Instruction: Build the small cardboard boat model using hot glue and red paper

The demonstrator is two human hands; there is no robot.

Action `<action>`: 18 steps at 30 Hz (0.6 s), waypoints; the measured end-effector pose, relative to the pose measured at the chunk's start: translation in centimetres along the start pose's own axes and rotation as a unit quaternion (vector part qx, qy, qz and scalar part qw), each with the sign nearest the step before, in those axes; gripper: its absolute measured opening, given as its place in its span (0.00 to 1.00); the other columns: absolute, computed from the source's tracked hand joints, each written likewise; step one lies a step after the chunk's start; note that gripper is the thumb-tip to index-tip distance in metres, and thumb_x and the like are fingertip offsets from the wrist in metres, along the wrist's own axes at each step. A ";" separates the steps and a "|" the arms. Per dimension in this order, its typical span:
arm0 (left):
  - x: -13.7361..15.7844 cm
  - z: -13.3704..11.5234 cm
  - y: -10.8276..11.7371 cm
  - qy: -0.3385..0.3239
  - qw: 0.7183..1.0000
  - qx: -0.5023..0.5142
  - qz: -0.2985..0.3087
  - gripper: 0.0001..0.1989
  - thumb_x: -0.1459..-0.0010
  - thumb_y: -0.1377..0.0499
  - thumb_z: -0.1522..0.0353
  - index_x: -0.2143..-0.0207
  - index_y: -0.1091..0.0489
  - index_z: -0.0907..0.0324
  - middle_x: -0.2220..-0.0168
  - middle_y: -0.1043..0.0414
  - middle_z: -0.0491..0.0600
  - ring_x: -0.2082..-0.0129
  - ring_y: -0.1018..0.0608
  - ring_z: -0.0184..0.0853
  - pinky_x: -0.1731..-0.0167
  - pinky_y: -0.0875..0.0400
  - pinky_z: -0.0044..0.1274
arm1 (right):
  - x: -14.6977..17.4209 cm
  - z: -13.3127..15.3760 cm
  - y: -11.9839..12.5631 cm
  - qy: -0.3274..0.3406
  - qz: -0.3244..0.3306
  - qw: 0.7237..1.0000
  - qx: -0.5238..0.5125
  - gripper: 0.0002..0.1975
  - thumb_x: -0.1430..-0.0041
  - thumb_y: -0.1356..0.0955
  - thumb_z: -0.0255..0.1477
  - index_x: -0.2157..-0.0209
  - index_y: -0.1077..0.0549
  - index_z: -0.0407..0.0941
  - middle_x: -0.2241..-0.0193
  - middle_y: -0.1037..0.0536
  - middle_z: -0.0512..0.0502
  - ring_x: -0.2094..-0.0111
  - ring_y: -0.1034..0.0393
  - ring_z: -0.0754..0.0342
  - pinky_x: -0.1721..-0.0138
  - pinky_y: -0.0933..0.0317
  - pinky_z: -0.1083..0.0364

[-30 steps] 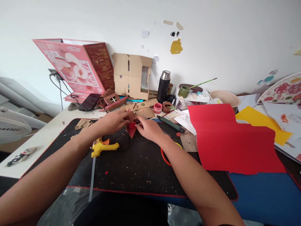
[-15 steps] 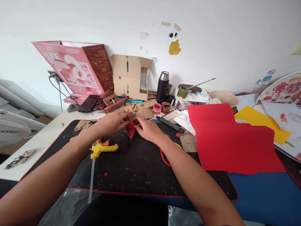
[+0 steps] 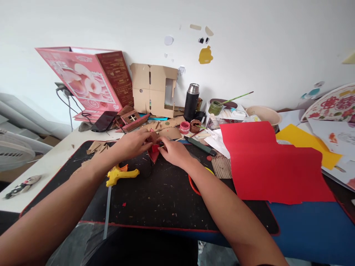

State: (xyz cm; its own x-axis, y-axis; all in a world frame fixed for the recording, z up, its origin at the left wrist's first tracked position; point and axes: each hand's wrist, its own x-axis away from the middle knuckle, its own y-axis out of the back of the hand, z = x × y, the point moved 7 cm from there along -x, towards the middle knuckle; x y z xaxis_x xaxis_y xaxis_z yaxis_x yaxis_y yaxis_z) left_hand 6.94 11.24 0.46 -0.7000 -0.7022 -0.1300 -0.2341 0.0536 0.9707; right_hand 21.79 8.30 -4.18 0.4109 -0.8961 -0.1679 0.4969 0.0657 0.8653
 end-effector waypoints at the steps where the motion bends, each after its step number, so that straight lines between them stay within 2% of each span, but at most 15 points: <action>1: 0.0 0.0 0.0 0.000 1.000 0.000 0.000 0.14 0.29 0.48 0.61 0.54 0.24 0.55 0.56 0.20 0.53 0.57 0.19 0.44 0.58 0.28 0.31 | 0.0 0.0 0.0 -0.001 0.001 1.000 0.000 0.17 0.22 0.33 0.33 0.37 0.29 0.48 0.61 0.14 0.43 0.58 0.18 0.43 0.60 0.35 0.52; 7: 0.0 0.0 0.0 0.007 1.000 0.011 -0.009 0.14 0.30 0.47 0.61 0.57 0.23 0.55 0.56 0.19 0.53 0.57 0.18 0.45 0.58 0.27 0.32 | 0.0 0.1 0.1 -0.002 0.002 1.000 0.007 0.16 0.22 0.33 0.33 0.37 0.28 0.47 0.62 0.14 0.44 0.58 0.18 0.42 0.60 0.36 0.52; 18: 0.3 0.5 -0.2 0.013 0.999 0.029 -0.025 0.15 0.30 0.47 0.60 0.56 0.21 0.54 0.57 0.20 0.53 0.57 0.19 0.45 0.56 0.27 0.33 | 0.0 0.1 0.0 -0.006 0.006 1.000 0.006 0.17 0.22 0.33 0.33 0.37 0.29 0.47 0.61 0.14 0.43 0.58 0.18 0.44 0.59 0.35 0.52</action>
State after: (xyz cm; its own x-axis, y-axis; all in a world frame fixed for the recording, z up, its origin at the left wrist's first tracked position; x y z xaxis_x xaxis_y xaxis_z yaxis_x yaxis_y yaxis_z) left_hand 6.46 11.36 0.15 -0.6691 -0.7228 -0.1727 -0.3075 0.0577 0.9498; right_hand 21.72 8.29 -4.17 0.4078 -0.9002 -0.1531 0.4830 0.0704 0.8728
